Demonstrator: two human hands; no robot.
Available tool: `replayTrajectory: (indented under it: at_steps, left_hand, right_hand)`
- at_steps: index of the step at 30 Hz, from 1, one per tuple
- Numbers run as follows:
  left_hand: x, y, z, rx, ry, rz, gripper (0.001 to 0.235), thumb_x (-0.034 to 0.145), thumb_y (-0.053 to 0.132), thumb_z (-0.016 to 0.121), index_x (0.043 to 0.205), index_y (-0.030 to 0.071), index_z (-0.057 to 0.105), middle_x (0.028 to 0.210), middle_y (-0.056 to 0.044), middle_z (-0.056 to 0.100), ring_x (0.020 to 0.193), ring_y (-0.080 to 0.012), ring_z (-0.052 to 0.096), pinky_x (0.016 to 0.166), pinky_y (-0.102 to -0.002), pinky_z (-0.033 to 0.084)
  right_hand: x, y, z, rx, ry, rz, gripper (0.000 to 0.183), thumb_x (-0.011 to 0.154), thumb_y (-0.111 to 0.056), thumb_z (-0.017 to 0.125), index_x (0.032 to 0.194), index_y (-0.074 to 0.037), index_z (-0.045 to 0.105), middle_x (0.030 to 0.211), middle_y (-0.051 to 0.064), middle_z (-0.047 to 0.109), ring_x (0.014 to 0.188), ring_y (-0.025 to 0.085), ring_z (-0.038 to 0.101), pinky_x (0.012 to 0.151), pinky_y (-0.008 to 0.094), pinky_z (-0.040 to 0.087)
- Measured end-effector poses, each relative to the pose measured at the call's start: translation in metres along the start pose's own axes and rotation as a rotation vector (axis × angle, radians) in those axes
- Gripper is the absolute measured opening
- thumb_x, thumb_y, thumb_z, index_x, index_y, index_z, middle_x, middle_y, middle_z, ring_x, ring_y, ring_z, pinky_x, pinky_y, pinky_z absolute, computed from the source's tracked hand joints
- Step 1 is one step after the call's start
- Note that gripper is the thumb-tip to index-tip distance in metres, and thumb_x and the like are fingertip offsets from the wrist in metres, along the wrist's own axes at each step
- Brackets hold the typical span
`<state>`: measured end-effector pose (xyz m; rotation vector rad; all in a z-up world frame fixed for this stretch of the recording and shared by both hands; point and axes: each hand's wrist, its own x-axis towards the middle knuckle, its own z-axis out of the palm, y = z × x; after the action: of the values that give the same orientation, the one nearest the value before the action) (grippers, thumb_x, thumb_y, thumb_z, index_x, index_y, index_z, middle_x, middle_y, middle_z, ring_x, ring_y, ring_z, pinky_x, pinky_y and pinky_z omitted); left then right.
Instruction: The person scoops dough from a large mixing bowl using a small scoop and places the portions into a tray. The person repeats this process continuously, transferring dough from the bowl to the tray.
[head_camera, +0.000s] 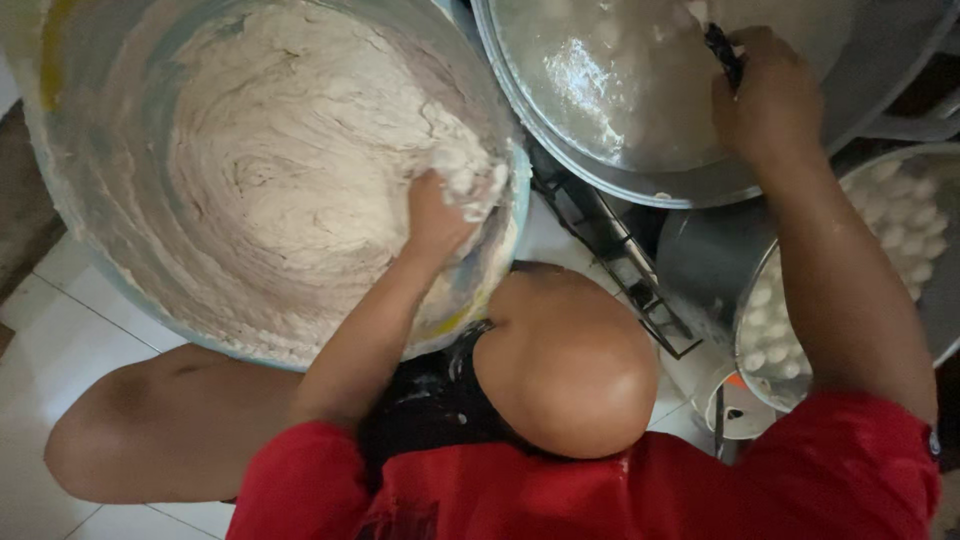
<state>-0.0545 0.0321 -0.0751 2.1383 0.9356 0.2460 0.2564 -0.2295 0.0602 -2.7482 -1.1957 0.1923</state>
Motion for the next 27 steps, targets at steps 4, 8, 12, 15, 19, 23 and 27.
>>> replayTrajectory:
  at_steps: [4,8,12,15,19,23,27]
  left_hand:
    - [-0.001,0.05,0.01,-0.173,-0.008,0.115,0.033,0.094,0.028,0.075,0.074,0.004,0.063,0.075,-0.019,0.066,0.074,-0.041,0.067,0.068,-0.049,0.051]
    - [0.004,0.076,-0.003,-0.339,-0.003,0.159,0.035,0.097,0.025,0.073,0.071,0.005,0.062,0.07,-0.016,0.065,0.067,-0.0386,0.067,0.063,-0.047,0.05]
    - [0.003,0.091,-0.015,-0.373,0.064,0.346,0.023,0.089,0.02,0.076,0.075,0.005,0.065,0.067,-0.013,0.066,0.06,-0.0351,0.067,0.055,-0.043,0.051]
    - [0.003,0.096,-0.018,-0.329,0.087,0.438,0.015,0.086,0.018,0.077,0.084,0.006,0.069,0.072,-0.012,0.069,0.064,-0.0342,0.068,0.059,-0.043,0.051]
    - [0.003,0.096,-0.015,-0.408,-0.035,0.254,0.015,0.082,0.019,0.079,0.083,0.007,0.069,0.075,-0.013,0.07,0.071,-0.0348,0.071,0.063,-0.041,0.056]
    - [0.004,0.086,-0.011,-0.198,0.023,0.18,0.026,0.076,0.028,0.081,0.077,0.006,0.069,0.07,-0.016,0.069,0.069,-0.0386,0.07,0.063,-0.046,0.054]
    - [0.003,0.075,-0.009,-0.134,0.101,0.048,0.031,0.08,0.034,0.079,0.071,0.006,0.069,0.066,-0.017,0.069,0.064,-0.0385,0.069,0.062,-0.046,0.054]
  right_hand:
    - [-0.004,-0.012,-0.014,0.0,0.062,-0.009,0.027,0.102,0.0,0.064,0.128,0.002,0.063,0.111,0.024,0.072,0.099,0.039,0.074,0.081,0.046,0.057]
    - [-0.026,-0.057,-0.045,0.528,-0.06,0.074,0.026,0.111,-0.004,0.055,0.136,0.0,0.056,0.109,0.016,0.069,0.092,0.023,0.07,0.076,0.034,0.057]
    - [-0.047,-0.121,-0.051,0.696,-0.501,0.192,0.032,0.103,-0.012,0.057,0.134,-0.005,0.061,0.091,0.007,0.069,0.068,0.015,0.063,0.057,0.031,0.051]
    - [-0.052,-0.16,-0.052,0.601,-0.377,-0.011,0.034,0.105,-0.013,0.066,0.137,-0.003,0.062,0.097,0.012,0.069,0.071,0.014,0.063,0.061,0.03,0.05]
    - [-0.047,-0.176,-0.053,0.626,-0.337,-0.203,0.035,0.106,-0.012,0.066,0.138,0.0,0.06,0.096,0.015,0.07,0.08,0.016,0.067,0.069,0.032,0.052]
    - [-0.042,-0.163,-0.049,0.855,-0.67,0.258,0.037,0.1,-0.015,0.063,0.135,-0.004,0.063,0.09,0.018,0.07,0.065,0.032,0.061,0.058,0.039,0.046]
    - [-0.037,-0.132,-0.042,0.621,-0.453,0.148,0.041,0.1,-0.013,0.068,0.14,-0.003,0.061,0.101,0.021,0.071,0.081,0.034,0.069,0.068,0.04,0.052]
